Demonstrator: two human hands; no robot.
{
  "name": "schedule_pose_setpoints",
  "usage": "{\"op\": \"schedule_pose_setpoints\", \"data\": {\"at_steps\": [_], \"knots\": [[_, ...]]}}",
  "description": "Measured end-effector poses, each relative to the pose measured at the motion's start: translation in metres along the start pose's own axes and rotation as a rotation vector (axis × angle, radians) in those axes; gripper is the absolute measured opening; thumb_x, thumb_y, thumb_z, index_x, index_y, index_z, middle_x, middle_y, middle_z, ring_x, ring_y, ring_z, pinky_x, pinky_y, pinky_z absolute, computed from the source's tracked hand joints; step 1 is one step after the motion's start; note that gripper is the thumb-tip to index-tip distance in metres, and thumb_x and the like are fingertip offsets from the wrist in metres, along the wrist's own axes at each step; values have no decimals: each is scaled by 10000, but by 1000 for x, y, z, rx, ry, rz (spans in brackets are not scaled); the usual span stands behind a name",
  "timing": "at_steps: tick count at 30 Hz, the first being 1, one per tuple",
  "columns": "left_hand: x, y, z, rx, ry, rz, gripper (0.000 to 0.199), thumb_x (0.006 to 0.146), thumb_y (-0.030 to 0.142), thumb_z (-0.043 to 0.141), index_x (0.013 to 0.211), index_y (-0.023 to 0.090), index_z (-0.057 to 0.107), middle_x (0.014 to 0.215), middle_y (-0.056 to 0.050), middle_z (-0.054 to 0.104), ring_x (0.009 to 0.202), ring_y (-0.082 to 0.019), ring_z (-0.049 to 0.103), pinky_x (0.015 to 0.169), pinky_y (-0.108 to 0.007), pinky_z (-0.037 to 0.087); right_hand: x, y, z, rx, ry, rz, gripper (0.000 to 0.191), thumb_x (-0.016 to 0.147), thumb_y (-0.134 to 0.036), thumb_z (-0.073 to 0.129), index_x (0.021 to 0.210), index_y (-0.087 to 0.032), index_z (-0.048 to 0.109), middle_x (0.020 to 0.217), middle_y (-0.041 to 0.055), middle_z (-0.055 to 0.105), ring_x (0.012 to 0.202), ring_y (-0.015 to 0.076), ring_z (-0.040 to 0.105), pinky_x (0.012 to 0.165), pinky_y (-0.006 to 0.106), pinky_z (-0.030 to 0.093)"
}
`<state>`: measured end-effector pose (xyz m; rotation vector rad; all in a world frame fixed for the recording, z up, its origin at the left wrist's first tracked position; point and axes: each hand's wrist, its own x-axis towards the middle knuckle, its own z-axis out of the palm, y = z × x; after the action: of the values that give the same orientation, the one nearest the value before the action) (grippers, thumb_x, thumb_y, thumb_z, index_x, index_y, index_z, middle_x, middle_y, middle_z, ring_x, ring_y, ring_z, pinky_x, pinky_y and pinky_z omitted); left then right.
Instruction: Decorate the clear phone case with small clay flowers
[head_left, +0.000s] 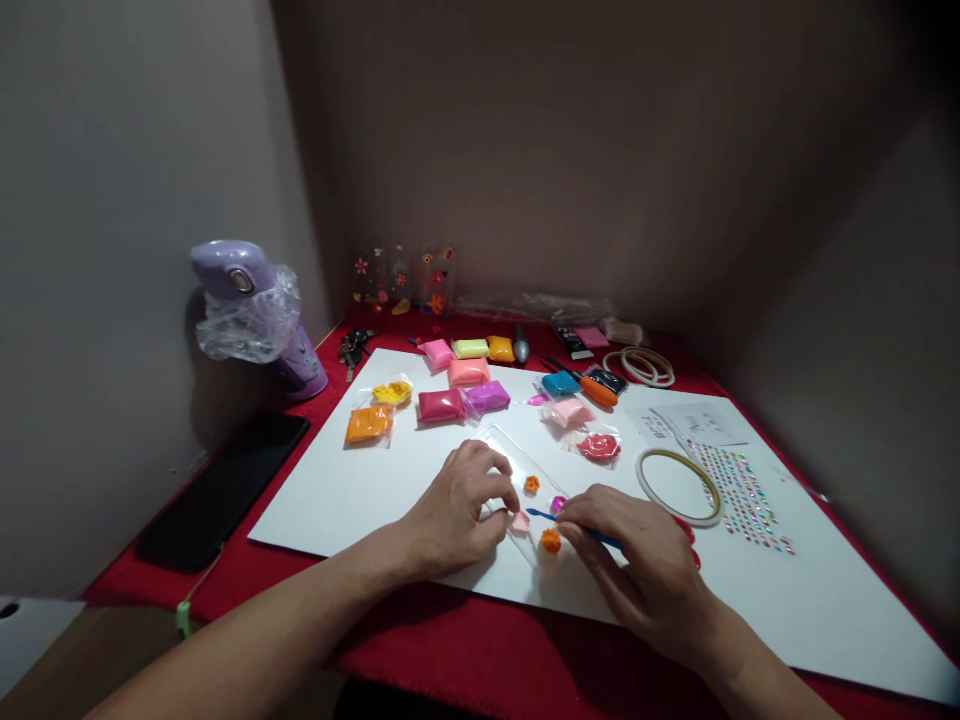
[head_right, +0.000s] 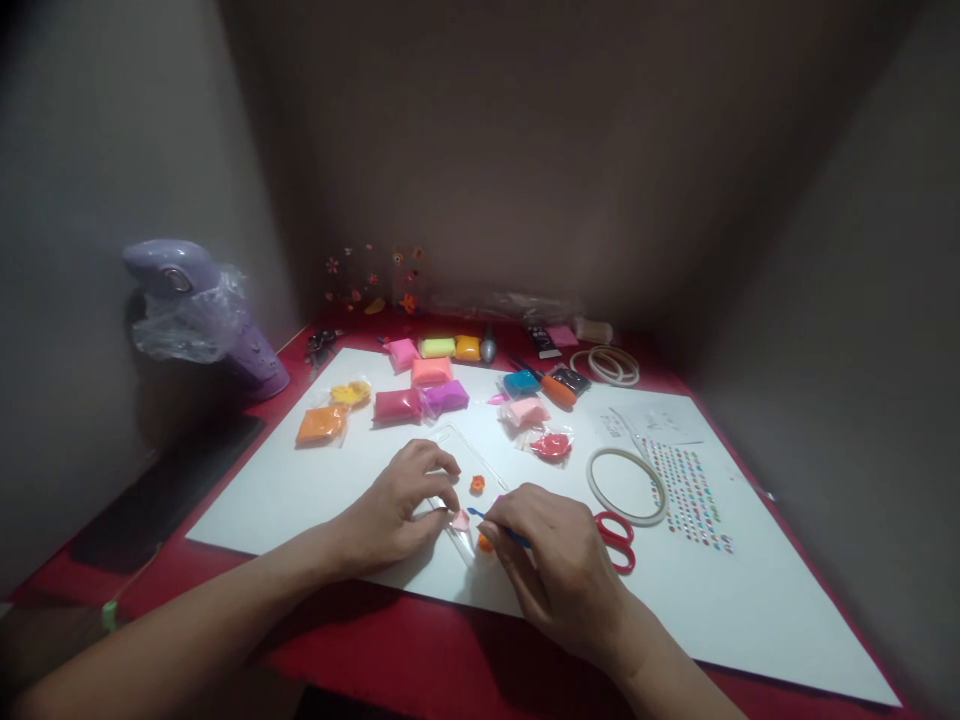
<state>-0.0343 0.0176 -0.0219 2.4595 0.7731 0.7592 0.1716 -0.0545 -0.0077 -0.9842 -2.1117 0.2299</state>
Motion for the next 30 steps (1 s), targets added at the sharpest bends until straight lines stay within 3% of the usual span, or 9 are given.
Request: {"op": "schedule_pose_setpoints", "data": {"at_steps": [30], "knots": [[1, 1, -1, -13, -29, -19, 150, 723, 81, 579, 751, 189, 680, 985, -52, 596, 988, -211, 482, 880, -371, 397, 2, 5, -2, 147, -32, 26, 155, 852, -57, 533, 952, -171, 565, 822, 58, 623, 731, 165, 569, 623, 305, 434]]}}
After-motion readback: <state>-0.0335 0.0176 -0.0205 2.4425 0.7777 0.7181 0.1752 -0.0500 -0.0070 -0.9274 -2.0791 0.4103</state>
